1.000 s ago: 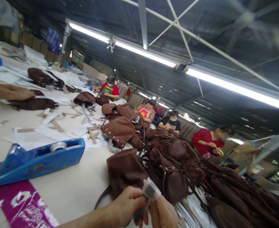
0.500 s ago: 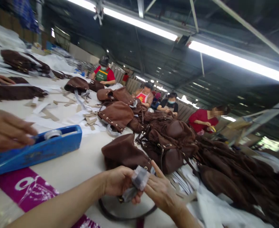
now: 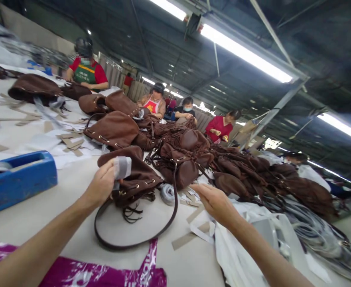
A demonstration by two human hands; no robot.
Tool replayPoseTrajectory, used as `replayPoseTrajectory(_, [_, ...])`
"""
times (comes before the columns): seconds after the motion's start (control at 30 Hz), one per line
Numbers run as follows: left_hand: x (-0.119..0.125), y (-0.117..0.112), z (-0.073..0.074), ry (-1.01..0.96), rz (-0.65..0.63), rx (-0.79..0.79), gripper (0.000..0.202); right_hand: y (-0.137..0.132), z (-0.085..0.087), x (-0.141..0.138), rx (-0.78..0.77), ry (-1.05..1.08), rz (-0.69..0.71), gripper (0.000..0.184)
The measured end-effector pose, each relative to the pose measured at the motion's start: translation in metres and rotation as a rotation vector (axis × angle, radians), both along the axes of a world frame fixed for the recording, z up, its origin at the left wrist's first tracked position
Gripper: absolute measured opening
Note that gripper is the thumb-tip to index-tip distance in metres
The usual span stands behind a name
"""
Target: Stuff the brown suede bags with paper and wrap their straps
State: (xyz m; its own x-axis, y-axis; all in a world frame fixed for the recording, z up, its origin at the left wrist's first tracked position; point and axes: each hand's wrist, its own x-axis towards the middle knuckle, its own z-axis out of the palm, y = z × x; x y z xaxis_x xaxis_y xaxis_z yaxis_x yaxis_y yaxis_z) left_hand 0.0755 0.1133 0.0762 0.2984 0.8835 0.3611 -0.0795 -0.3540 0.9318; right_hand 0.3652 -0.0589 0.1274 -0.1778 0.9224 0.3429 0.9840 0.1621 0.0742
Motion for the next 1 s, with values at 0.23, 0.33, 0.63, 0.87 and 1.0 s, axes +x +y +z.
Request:
replayPoseTrajectory(0.23, [-0.01, -0.003, 0.012, 0.278, 0.375, 0.475, 0.024, -0.071, -0.071, 0.0, -0.322, 0.288, -0.21, 0.027])
replayPoseTrajectory(0.33, [-0.009, 0.002, 0.007, 0.264, 0.361, 0.395, 0.021, -0.076, -0.103, -0.013, -0.171, 0.162, -0.024, 0.028])
replayPoseTrajectory(0.63, [-0.048, 0.044, 0.002, -0.004, 0.743, 0.152, 0.013, -0.059, -0.109, 0.001, -0.129, 0.357, -0.044, 0.026])
replayPoseTrajectory(0.87, [-0.019, 0.023, -0.002, 0.125, 0.453, 0.297, 0.014, 0.018, -0.056, -0.028, -0.041, 0.417, -0.109, 0.022])
replayPoseTrajectory(1.0, [0.002, 0.004, -0.01, 0.15, 0.17, 0.338, 0.02, 0.093, -0.045, -0.04, -0.156, 0.363, -0.24, 0.021])
